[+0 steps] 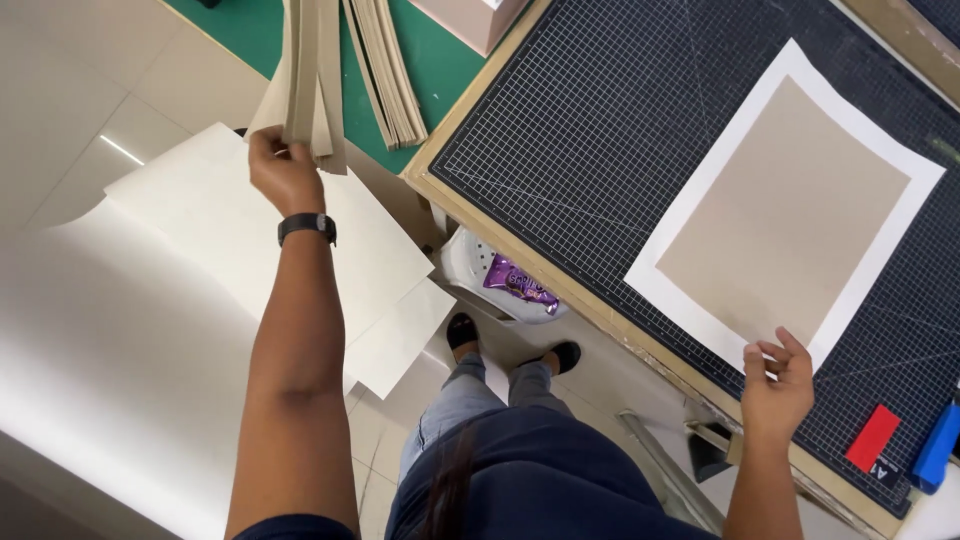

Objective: Assembling cardboard components by applying glue with a roller, positioning strips, and smoothing the surface with a scraper.

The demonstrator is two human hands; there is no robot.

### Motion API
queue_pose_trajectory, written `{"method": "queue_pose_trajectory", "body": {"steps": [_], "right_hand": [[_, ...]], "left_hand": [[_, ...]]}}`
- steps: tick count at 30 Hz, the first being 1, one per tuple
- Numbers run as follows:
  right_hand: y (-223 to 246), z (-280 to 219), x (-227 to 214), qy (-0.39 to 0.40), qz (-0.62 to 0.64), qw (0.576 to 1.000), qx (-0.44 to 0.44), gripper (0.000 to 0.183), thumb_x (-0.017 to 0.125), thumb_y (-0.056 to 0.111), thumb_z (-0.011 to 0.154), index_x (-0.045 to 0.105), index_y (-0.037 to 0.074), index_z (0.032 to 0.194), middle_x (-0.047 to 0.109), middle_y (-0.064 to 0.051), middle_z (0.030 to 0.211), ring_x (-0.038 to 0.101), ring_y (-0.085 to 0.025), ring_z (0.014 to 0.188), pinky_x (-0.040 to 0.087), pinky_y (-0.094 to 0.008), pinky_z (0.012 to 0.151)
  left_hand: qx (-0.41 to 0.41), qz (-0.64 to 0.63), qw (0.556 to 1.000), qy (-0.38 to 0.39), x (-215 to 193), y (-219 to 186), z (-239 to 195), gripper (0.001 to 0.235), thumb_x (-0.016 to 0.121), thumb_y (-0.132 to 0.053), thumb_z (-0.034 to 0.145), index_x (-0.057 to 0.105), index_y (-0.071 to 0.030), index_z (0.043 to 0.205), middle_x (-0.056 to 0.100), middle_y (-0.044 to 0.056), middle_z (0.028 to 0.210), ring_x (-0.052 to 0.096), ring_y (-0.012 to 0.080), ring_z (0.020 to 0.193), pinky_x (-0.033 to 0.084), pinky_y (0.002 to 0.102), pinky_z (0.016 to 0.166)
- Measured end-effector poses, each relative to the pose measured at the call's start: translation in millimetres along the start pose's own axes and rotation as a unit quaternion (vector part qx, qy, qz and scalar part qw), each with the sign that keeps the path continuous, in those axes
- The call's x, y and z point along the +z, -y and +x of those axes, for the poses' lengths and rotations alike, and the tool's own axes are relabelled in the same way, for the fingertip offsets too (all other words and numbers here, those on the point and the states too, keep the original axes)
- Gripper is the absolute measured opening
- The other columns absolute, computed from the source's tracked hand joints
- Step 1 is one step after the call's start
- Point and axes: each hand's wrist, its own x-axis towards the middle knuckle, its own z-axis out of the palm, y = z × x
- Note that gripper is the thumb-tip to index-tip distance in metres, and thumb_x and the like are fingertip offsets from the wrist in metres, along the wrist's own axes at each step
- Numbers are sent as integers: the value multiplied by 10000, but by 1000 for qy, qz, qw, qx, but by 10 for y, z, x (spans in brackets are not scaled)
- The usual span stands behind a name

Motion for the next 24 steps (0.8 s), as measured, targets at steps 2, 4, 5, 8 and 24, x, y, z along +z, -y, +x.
{"method": "queue_pose_trajectory", "body": {"steps": [2,4,5,8,24], "right_hand": [[97,36,117,7,32,999,-22,400,681,48,1061,580,17,1447,656,-97,1147,628,-188,1022,555,-320,916],[327,39,234,45,57,997,5,410,672,80,1039,575,65,1437,656,-51,1163,615,-154,990,524,-300,917],[400,45,349,48,59,997,2,410,672,80,1039,575,65,1437,656,-51,1163,615,-154,990,524,-300,917],[687,14,646,83,103,991,-24,438,654,-78,1014,560,-21,1438,661,-248,1142,646,-328,983,537,-418,808],[1833,-553,1524,386,397,828,82,574,643,178,995,413,98,1515,713,-161,1203,747,-284,1013,650,-432,858]], "left_hand": [[-70,-63,995,-29,-173,-134,-43,187,572,-62,805,663,-128,955,689,47,882,664,175,716,645,304,505],[-124,-134,983,-19,-378,-321,-135,184,621,-149,758,653,-125,937,648,13,930,655,152,749,628,278,565],[-123,-134,983,-25,-440,-234,-158,184,621,-149,758,653,-125,937,648,13,930,655,152,749,628,278,565],[-21,-186,981,-56,-650,-156,-316,244,698,24,832,661,-19,1070,633,108,884,714,189,720,727,298,579],[247,-48,948,197,-858,-1438,-2474,179,738,55,859,746,-67,990,655,57,841,706,288,780,617,394,588]]}}
